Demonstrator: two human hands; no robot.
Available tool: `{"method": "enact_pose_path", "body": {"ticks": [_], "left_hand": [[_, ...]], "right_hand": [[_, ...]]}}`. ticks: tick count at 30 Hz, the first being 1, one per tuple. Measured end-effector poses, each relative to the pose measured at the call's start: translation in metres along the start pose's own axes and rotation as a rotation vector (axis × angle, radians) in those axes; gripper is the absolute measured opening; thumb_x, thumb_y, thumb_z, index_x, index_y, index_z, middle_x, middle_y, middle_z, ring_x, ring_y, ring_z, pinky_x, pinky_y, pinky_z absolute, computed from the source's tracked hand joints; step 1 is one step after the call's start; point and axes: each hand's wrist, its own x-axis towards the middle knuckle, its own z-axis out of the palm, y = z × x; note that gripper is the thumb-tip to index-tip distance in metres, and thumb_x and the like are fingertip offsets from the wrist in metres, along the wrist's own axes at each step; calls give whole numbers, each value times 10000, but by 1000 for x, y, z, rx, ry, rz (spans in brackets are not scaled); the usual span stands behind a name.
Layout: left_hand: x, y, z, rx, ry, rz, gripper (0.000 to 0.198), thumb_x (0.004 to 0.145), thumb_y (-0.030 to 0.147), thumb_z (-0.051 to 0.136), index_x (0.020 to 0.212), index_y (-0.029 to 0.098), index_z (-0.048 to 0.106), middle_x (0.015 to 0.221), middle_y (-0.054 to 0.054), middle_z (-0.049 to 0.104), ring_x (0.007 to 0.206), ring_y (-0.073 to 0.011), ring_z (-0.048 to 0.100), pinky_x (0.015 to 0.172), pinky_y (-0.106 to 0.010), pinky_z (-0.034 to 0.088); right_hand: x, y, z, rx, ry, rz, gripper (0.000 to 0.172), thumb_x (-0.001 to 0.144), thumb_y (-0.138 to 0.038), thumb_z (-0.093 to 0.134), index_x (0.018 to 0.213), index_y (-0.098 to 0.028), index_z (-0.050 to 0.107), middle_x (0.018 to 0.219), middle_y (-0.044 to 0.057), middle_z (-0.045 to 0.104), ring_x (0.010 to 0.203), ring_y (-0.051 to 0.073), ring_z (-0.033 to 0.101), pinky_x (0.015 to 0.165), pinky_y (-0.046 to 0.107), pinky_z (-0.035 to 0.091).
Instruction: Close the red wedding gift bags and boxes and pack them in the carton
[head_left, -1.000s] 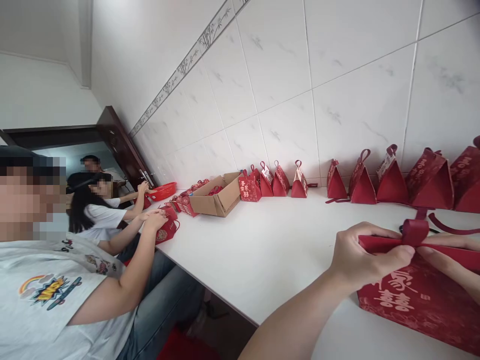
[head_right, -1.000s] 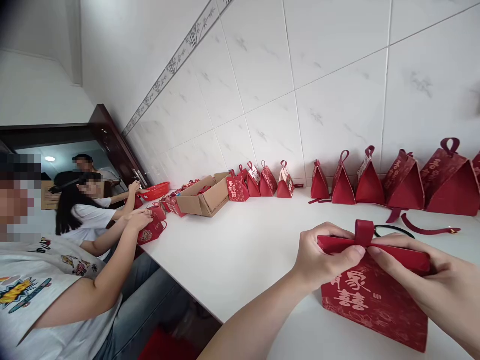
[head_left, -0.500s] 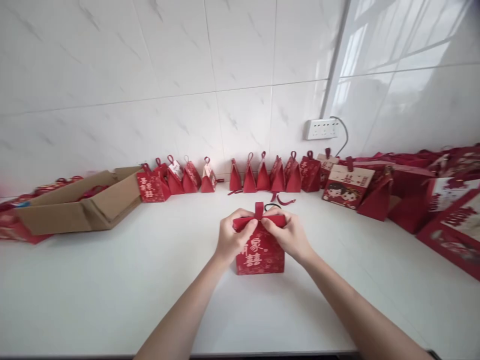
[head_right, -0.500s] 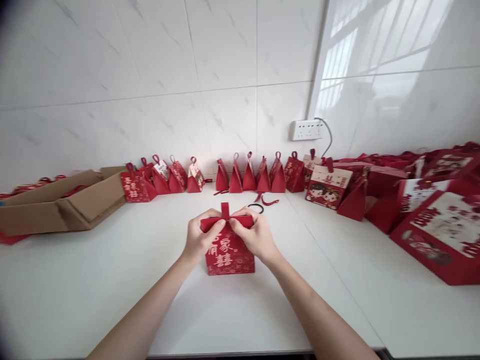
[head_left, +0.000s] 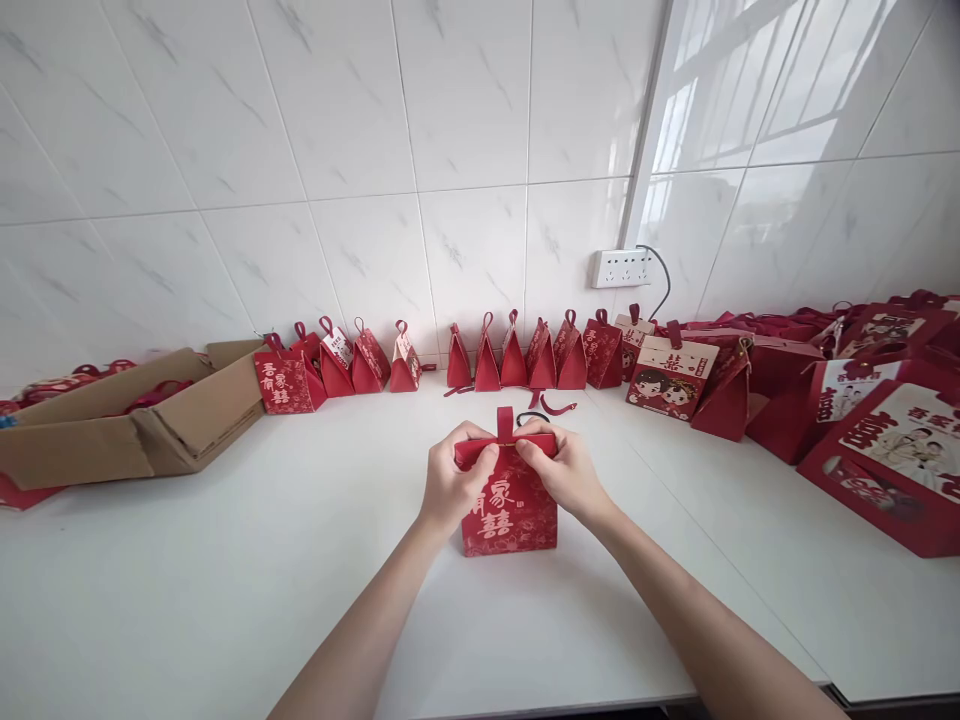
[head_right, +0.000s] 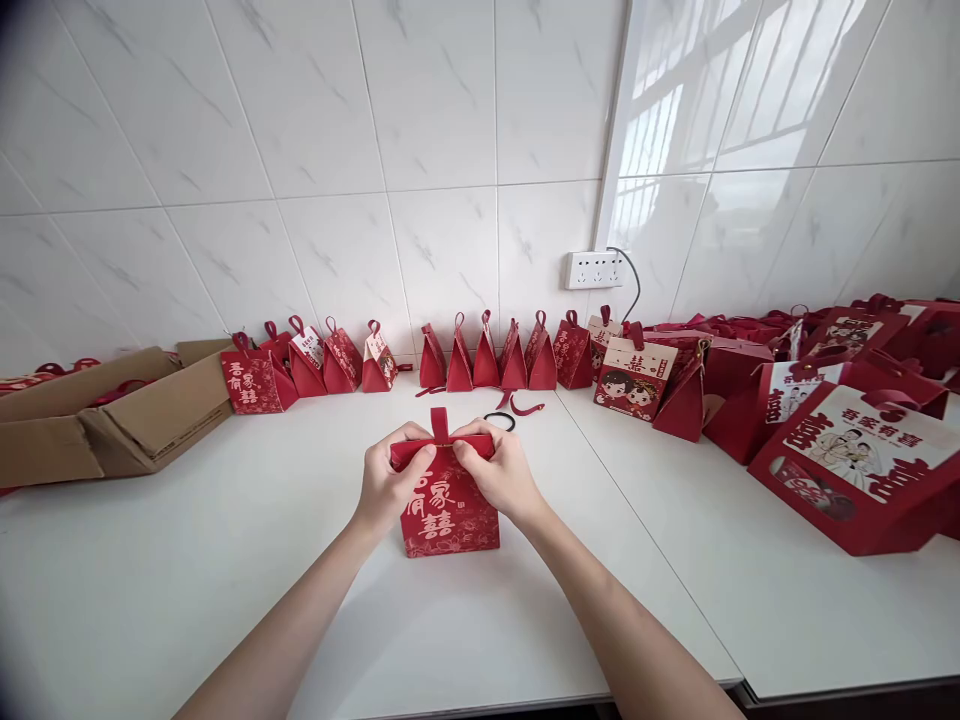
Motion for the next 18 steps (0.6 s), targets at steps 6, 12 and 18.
{"method": "enact_pose_path", "body": {"ticks": [6,12,18], "left_hand": [[3,-11,-6,-262,-39,-60,303,779,453,514,787,164,602,676,-10,578,601,-139,520,572,-251,392],[17,-29,-12,-510,205,-351,481,740,603,447,780,156,619,731,-45,625,685,-185,577,626,-279,424],[21,-23,-13,-687,-14,-577,424,690,495,586,930,150,645,851,-73,669,804,-234,622,657,-299,454]], "right_hand": [[-2,-3,-17,96,-172,47,387,699,-190,545,1074,-269,486,887,-22,571,725,139,562,615,259,462],[11,3,-30,-34,-200,240,185,708,-235,621,886,-190,595,927,26,647,881,199,606,743,305,479],[16,13,-21,324,75,441,247,779,-412,570,797,-177,645,796,65,693,704,191,643,608,291,520]]}}
